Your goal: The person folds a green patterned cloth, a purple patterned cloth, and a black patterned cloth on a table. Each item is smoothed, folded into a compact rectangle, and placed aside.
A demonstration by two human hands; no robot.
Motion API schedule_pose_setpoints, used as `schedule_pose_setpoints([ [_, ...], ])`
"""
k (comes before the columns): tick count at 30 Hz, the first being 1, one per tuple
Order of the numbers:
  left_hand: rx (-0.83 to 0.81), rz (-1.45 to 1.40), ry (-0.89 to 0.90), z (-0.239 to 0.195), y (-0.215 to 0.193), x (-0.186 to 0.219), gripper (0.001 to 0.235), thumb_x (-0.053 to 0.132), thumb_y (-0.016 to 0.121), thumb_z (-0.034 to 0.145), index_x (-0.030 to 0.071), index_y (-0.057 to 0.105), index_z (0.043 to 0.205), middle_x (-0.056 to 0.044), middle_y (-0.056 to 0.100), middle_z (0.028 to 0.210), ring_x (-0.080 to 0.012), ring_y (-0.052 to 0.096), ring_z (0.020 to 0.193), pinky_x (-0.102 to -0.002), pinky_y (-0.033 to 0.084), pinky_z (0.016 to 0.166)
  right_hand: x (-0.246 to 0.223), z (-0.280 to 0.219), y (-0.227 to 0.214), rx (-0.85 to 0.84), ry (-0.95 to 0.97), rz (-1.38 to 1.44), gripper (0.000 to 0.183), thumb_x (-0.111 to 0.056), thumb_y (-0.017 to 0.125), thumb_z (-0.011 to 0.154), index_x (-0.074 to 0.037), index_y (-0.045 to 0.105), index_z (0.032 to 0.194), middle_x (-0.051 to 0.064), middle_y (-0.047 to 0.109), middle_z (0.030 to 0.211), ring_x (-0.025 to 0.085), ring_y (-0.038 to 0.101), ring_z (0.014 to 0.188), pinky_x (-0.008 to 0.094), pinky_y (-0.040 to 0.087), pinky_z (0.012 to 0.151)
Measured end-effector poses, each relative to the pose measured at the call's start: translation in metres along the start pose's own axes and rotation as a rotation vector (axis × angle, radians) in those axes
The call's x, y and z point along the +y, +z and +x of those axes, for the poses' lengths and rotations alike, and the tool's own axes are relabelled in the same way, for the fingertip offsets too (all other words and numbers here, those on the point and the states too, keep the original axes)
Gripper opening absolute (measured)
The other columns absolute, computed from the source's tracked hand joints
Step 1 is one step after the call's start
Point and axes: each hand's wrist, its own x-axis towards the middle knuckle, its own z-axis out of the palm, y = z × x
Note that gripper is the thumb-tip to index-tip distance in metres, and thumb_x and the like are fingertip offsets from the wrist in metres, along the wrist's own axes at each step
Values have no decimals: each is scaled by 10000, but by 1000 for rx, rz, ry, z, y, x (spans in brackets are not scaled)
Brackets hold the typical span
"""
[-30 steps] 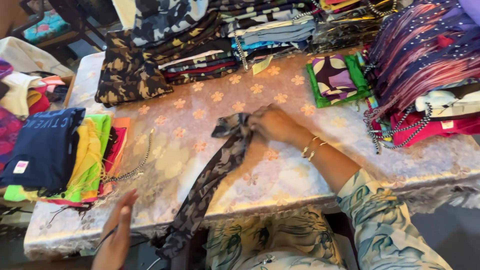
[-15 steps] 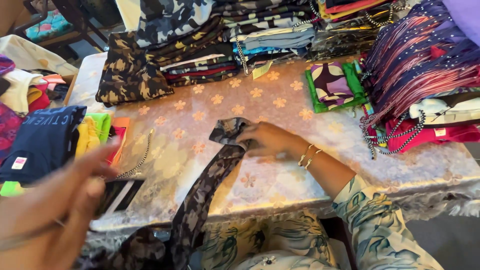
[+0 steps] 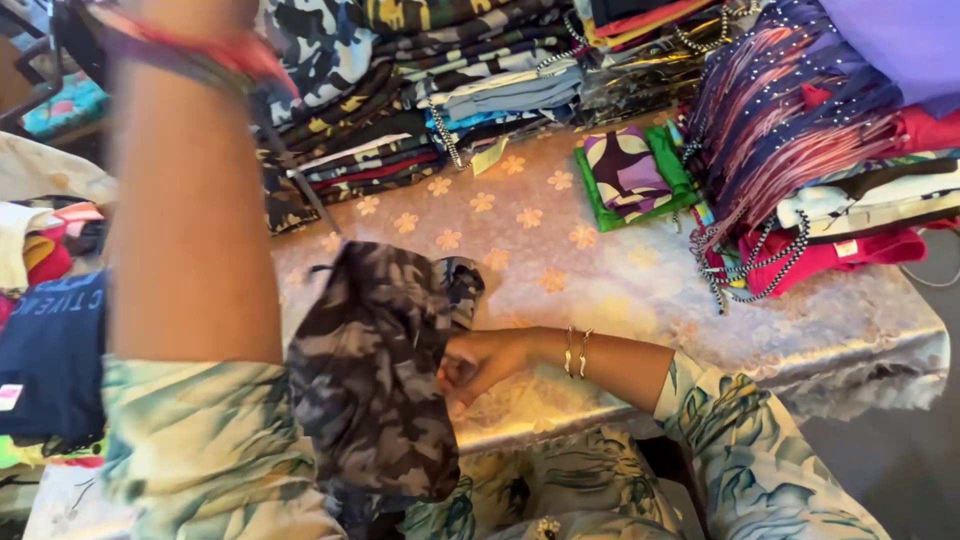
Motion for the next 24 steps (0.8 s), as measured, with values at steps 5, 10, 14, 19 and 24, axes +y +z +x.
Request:
schedule_pose_setpoints([
  [5, -152, -76, 242, -3, 205, -56, 465, 175, 640, 842, 28, 684, 1281, -78, 731, 1188, -203, 713, 957, -379, 554, 847, 38, 12, -1, 300, 185, 415, 384, -399, 666, 1013, -67, 601, 831, -14, 612, 711, 80, 587, 632, 276, 510, 604],
  [10, -131, -206, -396, -94, 209, 99, 788, 611, 668, 805, 99, 576, 1397, -217, 659, 1311, -381, 647, 1168, -456, 520, 947, 44, 1, -49, 740, -48, 711, 234, -319, 627, 1020, -86, 612, 1026, -39, 645, 799, 76, 617, 681, 272, 522, 626],
  [14, 109, -5, -459, -132, 238, 108, 1141, 557, 858, 563, 118, 432, 1526, -305, 607, 1308, -486, 607, 1109, -522, 525, 866, 78, -24, -91, 1073, 3, 808, 302, -278, 633, 1128, -39, 587, 1307, 15, 515, 870, 123, 414, 659, 309, 325, 585],
  [19, 140, -364, -675, -149, 338, 35, 755, 179, 706, 781, 187, 508, 1510, -189, 696, 1227, -365, 682, 1128, -420, 539, 963, 15, -38, -103, 776, -161, 638, 699, -385, 653, 1010, -108, 344, 1572, 110, 587, 1466, 182, 658, 1233, 342, 486, 1070],
  [24, 804, -957, -363, -111, 306, 32, 517, -95, 495, 942, 73, 564, 1425, -106, 652, 1338, -257, 625, 1234, -333, 494, 1084, 21, -36, -98, 676, -151, 469, 938, -380, 757, 955, -83, 213, 1659, 133, 425, 1617, 203, 556, 1353, 373, 417, 1145],
])
